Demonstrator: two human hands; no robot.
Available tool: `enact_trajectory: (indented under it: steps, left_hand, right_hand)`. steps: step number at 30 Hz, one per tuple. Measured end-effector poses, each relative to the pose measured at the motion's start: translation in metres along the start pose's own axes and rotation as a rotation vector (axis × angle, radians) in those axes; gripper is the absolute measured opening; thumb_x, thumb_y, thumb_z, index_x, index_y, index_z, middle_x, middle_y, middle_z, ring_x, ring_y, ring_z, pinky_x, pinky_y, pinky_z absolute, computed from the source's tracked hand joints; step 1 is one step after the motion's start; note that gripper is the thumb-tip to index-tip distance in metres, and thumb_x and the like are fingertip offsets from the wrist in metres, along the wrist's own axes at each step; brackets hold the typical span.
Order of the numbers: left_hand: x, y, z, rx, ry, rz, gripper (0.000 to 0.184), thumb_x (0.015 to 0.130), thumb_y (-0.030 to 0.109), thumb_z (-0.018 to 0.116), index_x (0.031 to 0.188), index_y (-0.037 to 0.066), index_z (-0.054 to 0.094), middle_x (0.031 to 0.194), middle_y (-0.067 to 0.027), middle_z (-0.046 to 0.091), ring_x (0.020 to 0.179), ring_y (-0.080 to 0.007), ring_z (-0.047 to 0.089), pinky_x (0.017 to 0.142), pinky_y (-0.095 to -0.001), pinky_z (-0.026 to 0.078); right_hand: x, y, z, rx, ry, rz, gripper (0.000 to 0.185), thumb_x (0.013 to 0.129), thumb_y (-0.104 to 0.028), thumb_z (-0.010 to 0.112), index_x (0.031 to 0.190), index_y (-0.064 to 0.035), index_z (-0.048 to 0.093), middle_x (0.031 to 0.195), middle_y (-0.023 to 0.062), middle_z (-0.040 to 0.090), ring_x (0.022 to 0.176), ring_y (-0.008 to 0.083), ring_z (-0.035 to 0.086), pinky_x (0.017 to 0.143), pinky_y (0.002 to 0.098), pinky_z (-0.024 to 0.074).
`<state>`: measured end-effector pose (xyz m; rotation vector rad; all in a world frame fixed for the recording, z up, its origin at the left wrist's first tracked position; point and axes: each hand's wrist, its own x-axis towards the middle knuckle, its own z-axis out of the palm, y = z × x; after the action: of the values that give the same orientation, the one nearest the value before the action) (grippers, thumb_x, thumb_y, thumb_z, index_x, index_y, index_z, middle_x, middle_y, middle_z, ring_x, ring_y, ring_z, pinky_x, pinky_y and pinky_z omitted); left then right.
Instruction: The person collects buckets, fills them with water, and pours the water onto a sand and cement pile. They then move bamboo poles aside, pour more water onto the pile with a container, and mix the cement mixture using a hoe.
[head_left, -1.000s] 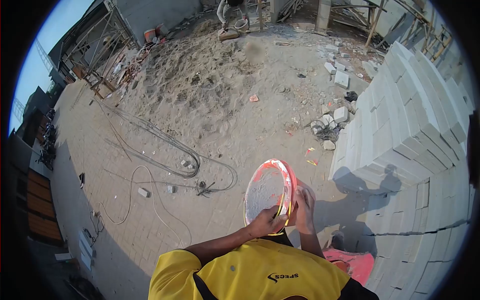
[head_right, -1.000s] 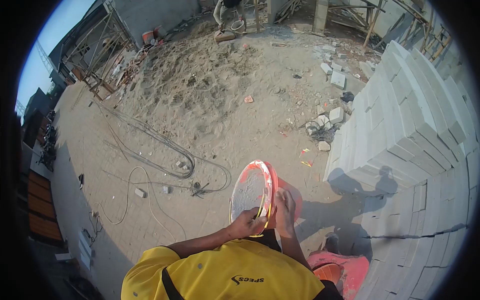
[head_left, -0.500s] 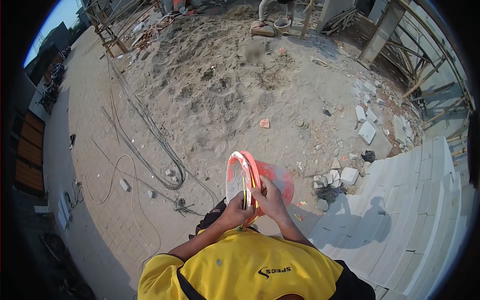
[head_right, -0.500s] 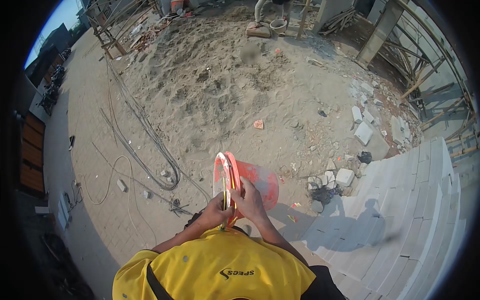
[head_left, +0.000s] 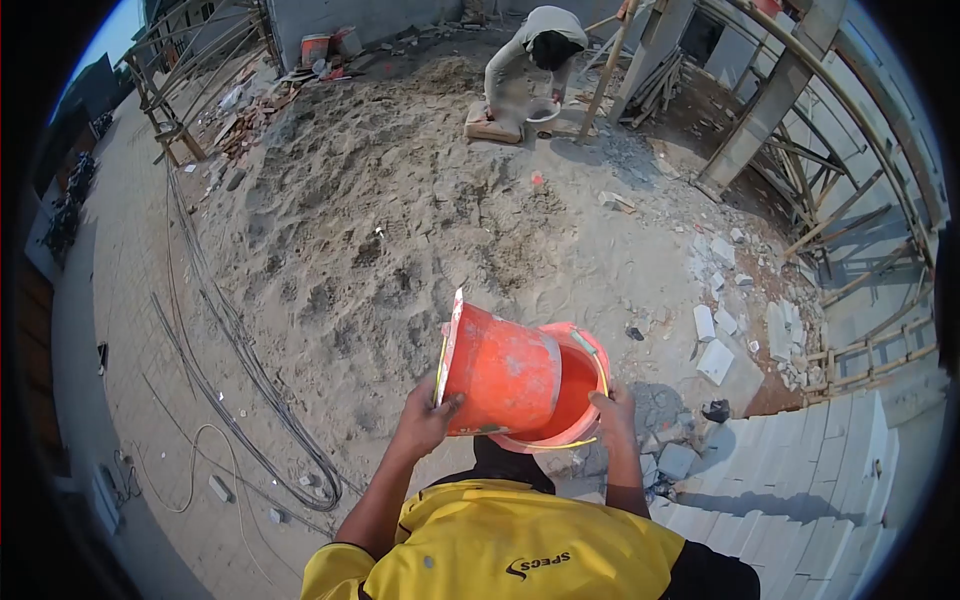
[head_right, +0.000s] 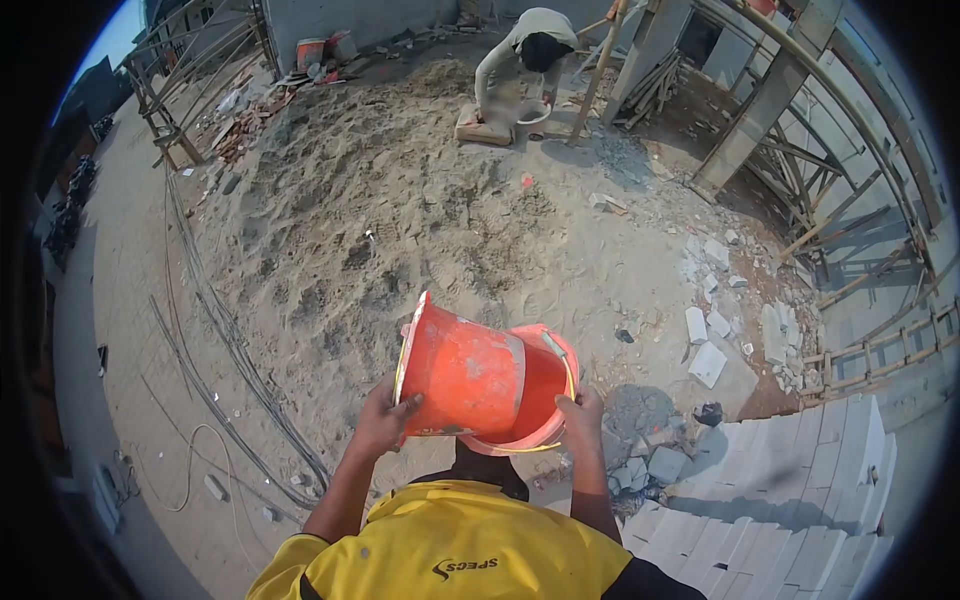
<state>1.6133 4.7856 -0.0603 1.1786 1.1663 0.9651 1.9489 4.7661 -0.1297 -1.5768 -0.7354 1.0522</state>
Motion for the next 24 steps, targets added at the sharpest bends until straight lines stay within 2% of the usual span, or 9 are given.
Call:
enact_trajectory:
  steps: [3,6,7,9,11,13,14,19,24]
  left_hand:
    - [0.096,-0.01,-0.063,0.099,0.126,0.063,0.028,0.091,0.002,0.06,0.119,0.0,0.057,0.102,-0.0033,0.063,0.093,-0.0135,0.053,0.088,-0.029,0.044]
    - [0.177,-0.02,-0.122,0.189,0.266,0.011,0.024,0.091,0.004,0.061,0.115,0.0,0.059,0.095,-0.0041,0.063,0.089,-0.0135,0.054,0.085,-0.0296,0.044]
    - [0.2,-0.027,-0.147,0.229,0.333,-0.041,0.021,0.091,0.005,0.062,0.111,-0.001,0.06,0.089,-0.0065,0.064,0.086,-0.014,0.054,0.082,-0.0307,0.045]
    - [0.232,-0.068,-0.194,0.55,0.473,-0.179,0.018,0.09,0.01,0.062,0.102,-0.004,0.06,0.079,-0.018,0.063,0.077,-0.0255,0.061,0.072,-0.0374,0.046]
    - [0.246,-0.087,-0.219,0.737,0.618,-0.319,0.022,0.088,0.015,0.063,0.097,-0.005,0.058,0.08,-0.0285,0.061,0.078,-0.0426,0.063,0.067,-0.0468,0.045]
    - [0.237,-0.135,-0.248,0.858,0.774,-0.398,0.027,0.086,0.019,0.063,0.1,-0.004,0.06,0.085,-0.0306,0.063,0.086,-0.0503,0.06,0.071,-0.0533,0.045]
    - [0.237,-0.135,-0.255,0.923,0.782,-0.584,0.029,0.086,0.021,0.062,0.1,-0.003,0.061,0.089,-0.0306,0.064,0.09,-0.0504,0.06,0.075,-0.0565,0.045]
    - [0.23,-0.162,-0.301,0.889,0.767,-1.185,0.022,0.077,0.006,0.055,0.095,-0.001,0.065,0.1,-0.0282,0.066,0.099,-0.045,0.063,0.086,-0.0504,0.05]
    - [0.291,-0.185,-0.36,0.779,0.57,-1.399,0.022,0.072,0.009,0.061,0.091,0.0,0.069,0.095,-0.0247,0.068,0.094,-0.0414,0.065,0.082,-0.0461,0.052]
  right_hand:
    - [0.094,-0.033,0.016,0.004,-0.006,0.025,0.008,0.077,0.001,0.065,0.085,0.0001,0.065,0.08,0.0028,0.064,0.067,0.0101,0.06,0.062,0.0253,0.0467]
    - [0.208,-0.056,0.037,-0.352,0.044,-0.034,0.011,0.077,-0.001,0.067,0.087,0.0022,0.064,0.081,0.0063,0.065,0.07,0.0134,0.061,0.065,0.0284,0.0487]
    - [0.249,-0.05,0.051,-0.57,0.099,-0.034,0.018,0.074,-0.007,0.07,0.086,0.0021,0.062,0.081,0.0109,0.065,0.071,0.0191,0.062,0.066,0.0335,0.0496]
    - [0.308,-0.064,0.09,-0.786,0.143,-0.024,0.026,0.071,-0.012,0.074,0.086,0.002,0.059,0.082,0.0155,0.065,0.072,0.0248,0.064,0.067,0.0385,0.0505]
    - [0.366,-0.103,0.141,-1.227,0.099,0.061,0.026,0.071,-0.017,0.072,0.087,0.0022,0.061,0.093,0.0249,0.067,0.088,0.0379,0.067,0.075,0.0451,0.0528]
    - [0.425,-0.124,0.177,-1.313,0.042,0.098,0.025,0.072,-0.016,0.069,0.09,0.001,0.063,0.098,0.0251,0.067,0.094,0.0392,0.067,0.079,0.0459,0.0533]
    - [0.459,-0.133,0.197,-1.389,-0.003,0.131,0.024,0.073,-0.015,0.066,0.093,-0.0002,0.066,0.104,0.0253,0.067,0.1,0.0405,0.066,0.082,0.0467,0.0538]
    - [0.599,-0.14,0.287,-1.529,-0.131,0.302,0.031,0.075,-0.015,0.064,0.103,-0.0021,0.068,0.107,0.0229,0.068,0.102,0.0371,0.066,0.085,0.0448,0.0547]
    - [0.658,-0.114,0.317,-1.513,-0.12,0.394,0.034,0.073,-0.018,0.068,0.104,-0.0033,0.069,0.107,0.0199,0.069,0.104,0.036,0.066,0.087,0.0437,0.0546]
